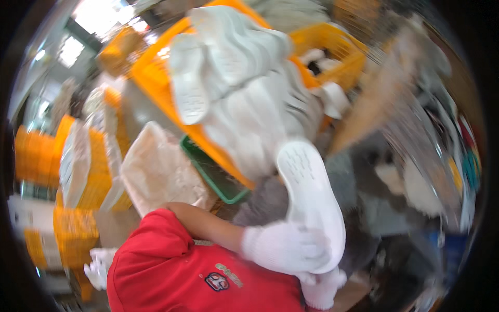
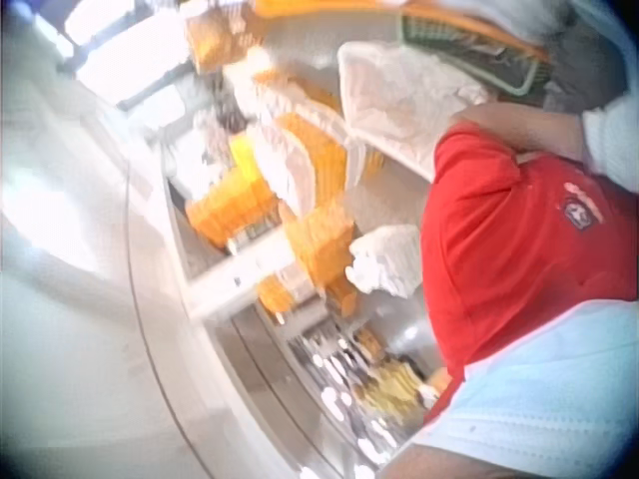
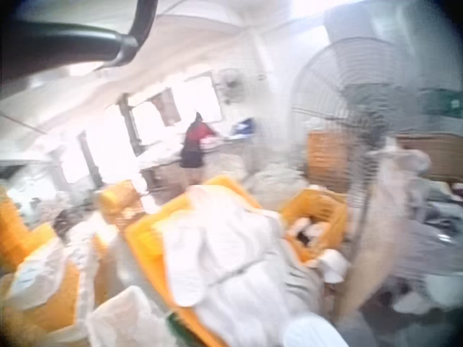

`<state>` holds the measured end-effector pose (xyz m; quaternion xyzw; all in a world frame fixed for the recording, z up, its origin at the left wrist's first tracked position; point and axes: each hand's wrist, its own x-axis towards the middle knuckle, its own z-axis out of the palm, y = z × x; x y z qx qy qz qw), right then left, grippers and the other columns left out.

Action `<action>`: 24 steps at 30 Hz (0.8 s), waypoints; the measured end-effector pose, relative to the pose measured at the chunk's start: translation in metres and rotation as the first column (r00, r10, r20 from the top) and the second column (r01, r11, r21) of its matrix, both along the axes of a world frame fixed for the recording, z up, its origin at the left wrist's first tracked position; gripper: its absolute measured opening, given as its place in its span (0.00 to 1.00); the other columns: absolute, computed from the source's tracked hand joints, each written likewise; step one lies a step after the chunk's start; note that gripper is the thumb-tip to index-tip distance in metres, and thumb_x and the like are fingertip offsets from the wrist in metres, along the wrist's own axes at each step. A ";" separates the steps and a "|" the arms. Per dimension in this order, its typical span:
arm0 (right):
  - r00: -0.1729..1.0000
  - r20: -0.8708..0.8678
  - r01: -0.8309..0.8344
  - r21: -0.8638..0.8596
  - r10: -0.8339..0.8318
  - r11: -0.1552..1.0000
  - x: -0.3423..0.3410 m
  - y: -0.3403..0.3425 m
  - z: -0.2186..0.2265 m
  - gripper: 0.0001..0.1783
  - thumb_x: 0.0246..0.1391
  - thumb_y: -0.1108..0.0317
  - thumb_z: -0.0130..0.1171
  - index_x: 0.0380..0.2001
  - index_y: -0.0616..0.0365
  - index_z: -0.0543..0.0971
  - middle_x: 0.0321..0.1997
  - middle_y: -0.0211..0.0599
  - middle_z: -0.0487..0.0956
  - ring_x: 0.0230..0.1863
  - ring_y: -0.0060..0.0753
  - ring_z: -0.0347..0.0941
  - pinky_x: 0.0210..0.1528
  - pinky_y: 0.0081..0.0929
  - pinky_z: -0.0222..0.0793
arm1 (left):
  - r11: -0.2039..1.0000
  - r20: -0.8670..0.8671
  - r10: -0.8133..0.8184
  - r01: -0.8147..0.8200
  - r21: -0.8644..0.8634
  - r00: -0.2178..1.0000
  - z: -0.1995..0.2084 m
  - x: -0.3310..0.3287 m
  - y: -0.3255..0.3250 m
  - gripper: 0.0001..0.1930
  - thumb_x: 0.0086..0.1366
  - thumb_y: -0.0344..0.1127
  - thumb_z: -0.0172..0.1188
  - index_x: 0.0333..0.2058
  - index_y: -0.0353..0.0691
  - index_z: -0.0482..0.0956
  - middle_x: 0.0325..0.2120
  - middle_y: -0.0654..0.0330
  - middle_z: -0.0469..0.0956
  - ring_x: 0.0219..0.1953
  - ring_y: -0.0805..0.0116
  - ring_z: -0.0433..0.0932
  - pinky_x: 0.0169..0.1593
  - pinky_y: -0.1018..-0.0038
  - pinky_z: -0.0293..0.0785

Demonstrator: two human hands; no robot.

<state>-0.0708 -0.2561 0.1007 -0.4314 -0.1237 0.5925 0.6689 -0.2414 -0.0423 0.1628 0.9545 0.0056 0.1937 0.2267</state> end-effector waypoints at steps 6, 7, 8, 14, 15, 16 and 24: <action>0.655 0.583 0.711 -0.258 -0.481 0.654 -0.006 -0.031 0.026 0.23 0.73 0.70 0.53 0.66 0.70 0.76 0.60 0.45 0.84 0.55 0.39 0.84 0.53 0.38 0.85 | 0.667 0.160 -0.163 0.228 -0.709 0.974 -0.091 0.089 -0.010 0.20 0.67 0.42 0.75 0.53 0.38 0.86 0.52 0.48 0.87 0.59 0.48 0.84 0.63 0.60 0.79; 0.587 0.605 0.792 -0.292 -0.538 0.536 -0.007 -0.037 0.032 0.24 0.72 0.72 0.53 0.67 0.70 0.74 0.60 0.46 0.83 0.54 0.39 0.85 0.49 0.38 0.88 | 0.443 -0.056 0.004 -0.052 -0.895 0.998 -0.107 0.108 -0.011 0.26 0.67 0.46 0.76 0.57 0.37 0.83 0.52 0.50 0.87 0.58 0.52 0.85 0.62 0.61 0.79; 0.618 0.600 0.761 -0.295 -0.508 0.577 -0.010 -0.041 0.034 0.25 0.71 0.73 0.53 0.68 0.71 0.73 0.60 0.48 0.83 0.54 0.41 0.85 0.46 0.39 0.89 | 0.075 -0.225 0.069 -0.230 -0.970 0.972 -0.122 0.126 -0.013 0.26 0.69 0.45 0.75 0.59 0.36 0.82 0.52 0.52 0.86 0.58 0.55 0.84 0.61 0.62 0.80; 0.460 0.826 0.835 -0.278 -0.326 0.474 -0.006 -0.020 0.021 0.33 0.68 0.73 0.58 0.75 0.68 0.69 0.66 0.53 0.81 0.67 0.43 0.78 0.71 0.36 0.72 | -0.639 -0.139 0.098 -0.045 -0.768 0.985 -0.171 0.258 -0.050 0.20 0.76 0.38 0.67 0.60 0.34 0.83 0.54 0.58 0.86 0.55 0.61 0.85 0.60 0.65 0.82; 0.337 0.898 0.846 -0.157 -0.284 0.509 0.005 -0.009 0.017 0.33 0.68 0.73 0.57 0.74 0.68 0.69 0.66 0.53 0.81 0.67 0.44 0.78 0.71 0.36 0.72 | -0.610 -0.110 0.143 0.000 -0.792 0.984 -0.176 0.276 -0.051 0.19 0.77 0.38 0.64 0.60 0.33 0.83 0.54 0.57 0.86 0.55 0.62 0.85 0.60 0.65 0.82; 0.256 0.936 0.849 -0.098 -0.243 0.519 0.019 0.003 0.013 0.32 0.68 0.73 0.57 0.74 0.68 0.70 0.67 0.53 0.80 0.67 0.45 0.78 0.71 0.36 0.72 | -0.588 -0.045 0.191 0.077 -0.805 0.981 -0.181 0.293 -0.048 0.18 0.79 0.38 0.61 0.60 0.33 0.83 0.54 0.57 0.85 0.54 0.62 0.85 0.61 0.66 0.82; 0.185 0.922 0.655 0.143 -0.341 0.742 0.160 0.093 -0.019 0.10 0.65 0.71 0.59 0.38 0.69 0.83 0.36 0.49 0.84 0.37 0.41 0.83 0.42 0.40 0.77 | 0.911 -0.652 0.173 -0.371 -0.178 0.738 -0.184 0.294 0.107 0.37 0.76 0.61 0.55 0.75 0.44 0.71 0.72 0.45 0.73 0.74 0.48 0.72 0.78 0.60 0.65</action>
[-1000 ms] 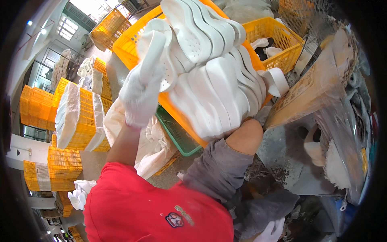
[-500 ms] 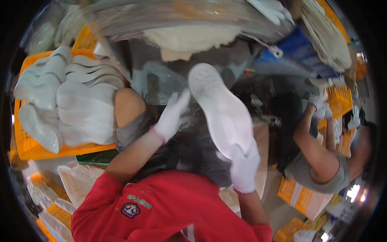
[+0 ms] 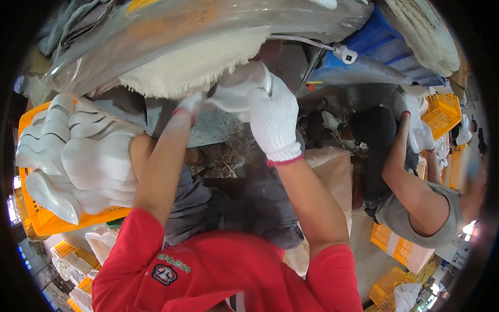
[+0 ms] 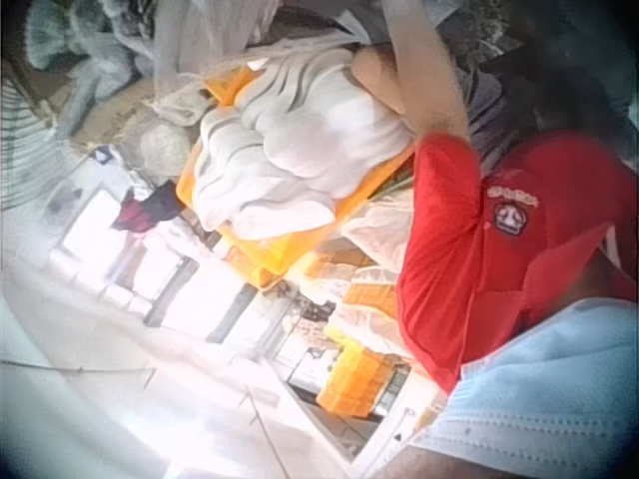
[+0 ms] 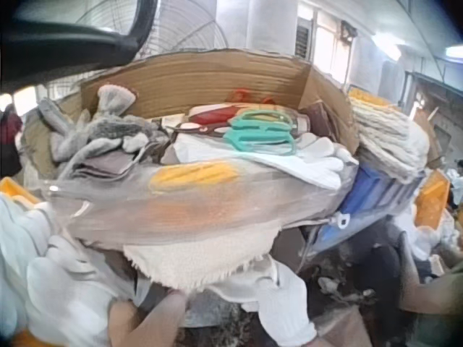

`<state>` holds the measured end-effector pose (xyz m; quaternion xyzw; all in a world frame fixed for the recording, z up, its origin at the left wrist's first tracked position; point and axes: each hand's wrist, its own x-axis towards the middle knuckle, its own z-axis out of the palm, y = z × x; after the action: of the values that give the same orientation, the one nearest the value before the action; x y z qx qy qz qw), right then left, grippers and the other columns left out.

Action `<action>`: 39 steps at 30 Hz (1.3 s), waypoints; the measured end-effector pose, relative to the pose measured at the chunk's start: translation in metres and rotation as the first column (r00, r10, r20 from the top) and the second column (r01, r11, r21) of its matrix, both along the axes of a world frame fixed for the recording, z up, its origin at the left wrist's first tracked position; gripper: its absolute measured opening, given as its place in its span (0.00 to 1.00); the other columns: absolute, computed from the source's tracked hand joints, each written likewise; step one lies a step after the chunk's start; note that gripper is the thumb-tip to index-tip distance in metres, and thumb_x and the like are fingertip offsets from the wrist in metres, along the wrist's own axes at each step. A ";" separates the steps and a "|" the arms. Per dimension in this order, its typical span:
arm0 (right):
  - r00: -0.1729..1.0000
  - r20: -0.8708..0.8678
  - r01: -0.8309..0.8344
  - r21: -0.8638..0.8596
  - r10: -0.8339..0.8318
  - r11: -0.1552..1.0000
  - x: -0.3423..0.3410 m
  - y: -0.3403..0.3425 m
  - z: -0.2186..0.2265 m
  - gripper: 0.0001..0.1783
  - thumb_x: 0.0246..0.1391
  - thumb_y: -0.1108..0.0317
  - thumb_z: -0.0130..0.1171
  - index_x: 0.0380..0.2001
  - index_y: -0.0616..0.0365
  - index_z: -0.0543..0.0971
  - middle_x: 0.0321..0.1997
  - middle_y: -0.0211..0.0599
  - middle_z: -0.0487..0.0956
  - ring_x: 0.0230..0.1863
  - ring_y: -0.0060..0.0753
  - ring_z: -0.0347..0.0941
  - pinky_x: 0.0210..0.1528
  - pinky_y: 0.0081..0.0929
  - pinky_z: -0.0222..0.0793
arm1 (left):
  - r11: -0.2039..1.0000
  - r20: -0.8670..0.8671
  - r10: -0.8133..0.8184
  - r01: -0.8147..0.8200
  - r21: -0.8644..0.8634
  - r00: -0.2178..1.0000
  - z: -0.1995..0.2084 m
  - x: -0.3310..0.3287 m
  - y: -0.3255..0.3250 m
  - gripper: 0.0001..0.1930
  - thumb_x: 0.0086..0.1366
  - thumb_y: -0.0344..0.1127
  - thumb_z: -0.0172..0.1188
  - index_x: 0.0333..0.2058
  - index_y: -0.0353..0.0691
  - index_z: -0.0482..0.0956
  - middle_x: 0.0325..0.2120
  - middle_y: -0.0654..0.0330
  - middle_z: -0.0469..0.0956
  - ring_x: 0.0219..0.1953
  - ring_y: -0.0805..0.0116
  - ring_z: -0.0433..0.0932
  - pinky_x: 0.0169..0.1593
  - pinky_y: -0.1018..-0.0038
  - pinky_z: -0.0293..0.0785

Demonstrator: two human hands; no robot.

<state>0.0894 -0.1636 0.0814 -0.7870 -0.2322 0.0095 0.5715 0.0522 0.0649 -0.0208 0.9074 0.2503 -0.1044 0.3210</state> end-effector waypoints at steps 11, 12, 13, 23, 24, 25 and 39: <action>0.805 0.512 0.125 -0.642 0.302 0.756 0.052 0.035 -0.022 0.11 0.62 0.65 0.63 0.34 0.62 0.87 0.33 0.56 0.86 0.39 0.64 0.85 0.42 0.47 0.81 | 0.659 -0.008 0.203 -0.143 -0.738 0.979 0.040 -0.092 -0.023 0.32 0.68 0.44 0.76 0.66 0.35 0.81 0.43 0.62 0.88 0.40 0.81 0.81 0.39 0.79 0.78; 0.800 0.511 0.092 -0.623 0.315 0.777 0.048 0.031 -0.017 0.11 0.62 0.64 0.64 0.36 0.61 0.87 0.31 0.53 0.85 0.39 0.65 0.85 0.42 0.47 0.81 | 0.632 0.012 0.228 -0.139 -0.763 0.973 0.035 -0.090 -0.035 0.24 0.72 0.43 0.73 0.61 0.36 0.85 0.42 0.66 0.87 0.38 0.85 0.80 0.37 0.80 0.75; 0.833 0.456 0.026 -0.599 0.314 0.800 0.042 0.026 -0.012 0.10 0.62 0.64 0.65 0.37 0.60 0.87 0.29 0.50 0.84 0.38 0.66 0.84 0.42 0.48 0.81 | 0.492 -0.016 0.296 -0.166 -0.855 0.955 0.032 -0.084 -0.044 0.23 0.74 0.43 0.73 0.60 0.35 0.84 0.42 0.67 0.86 0.37 0.81 0.80 0.40 0.79 0.77; 0.978 0.027 0.207 -0.300 -0.209 0.931 -0.054 -0.050 0.037 0.57 0.54 0.64 0.77 0.80 0.72 0.58 0.74 0.62 0.73 0.74 0.54 0.74 0.74 0.39 0.71 | 0.075 -0.046 0.809 -0.180 -0.981 0.586 -0.002 0.030 -0.160 0.20 0.84 0.47 0.57 0.55 0.34 0.84 0.48 0.57 0.88 0.47 0.63 0.89 0.51 0.65 0.87; 0.952 0.195 0.284 -0.267 -0.237 0.921 -0.047 -0.045 0.032 0.56 0.54 0.66 0.76 0.80 0.73 0.58 0.74 0.65 0.74 0.73 0.58 0.75 0.74 0.41 0.72 | 0.475 0.197 0.681 -0.221 -0.852 0.705 -0.010 0.042 -0.151 0.22 0.84 0.51 0.57 0.55 0.36 0.84 0.48 0.55 0.88 0.47 0.62 0.90 0.51 0.66 0.86; 0.936 0.284 0.289 -0.279 -0.209 0.916 -0.038 -0.040 0.025 0.54 0.56 0.66 0.74 0.79 0.74 0.59 0.72 0.67 0.76 0.72 0.59 0.77 0.72 0.41 0.74 | 0.775 0.392 0.490 -0.183 -0.605 0.779 -0.018 0.051 -0.136 0.22 0.83 0.52 0.57 0.56 0.38 0.84 0.48 0.53 0.89 0.46 0.60 0.90 0.50 0.65 0.86; 0.690 0.643 0.069 -0.516 0.333 0.854 0.046 0.002 -0.020 0.26 0.45 0.65 0.74 0.51 0.56 0.86 0.50 0.51 0.87 0.51 0.54 0.85 0.57 0.43 0.81 | 0.742 0.315 0.304 -0.016 -0.670 0.899 0.012 -0.034 -0.085 0.29 0.76 0.54 0.68 0.62 0.34 0.82 0.54 0.52 0.88 0.56 0.62 0.85 0.62 0.65 0.79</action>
<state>0.1357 -0.1617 0.0614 -0.8287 -0.4822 -0.1925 0.2090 0.0185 -0.0198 -0.0085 0.7137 0.2051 0.0337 0.6689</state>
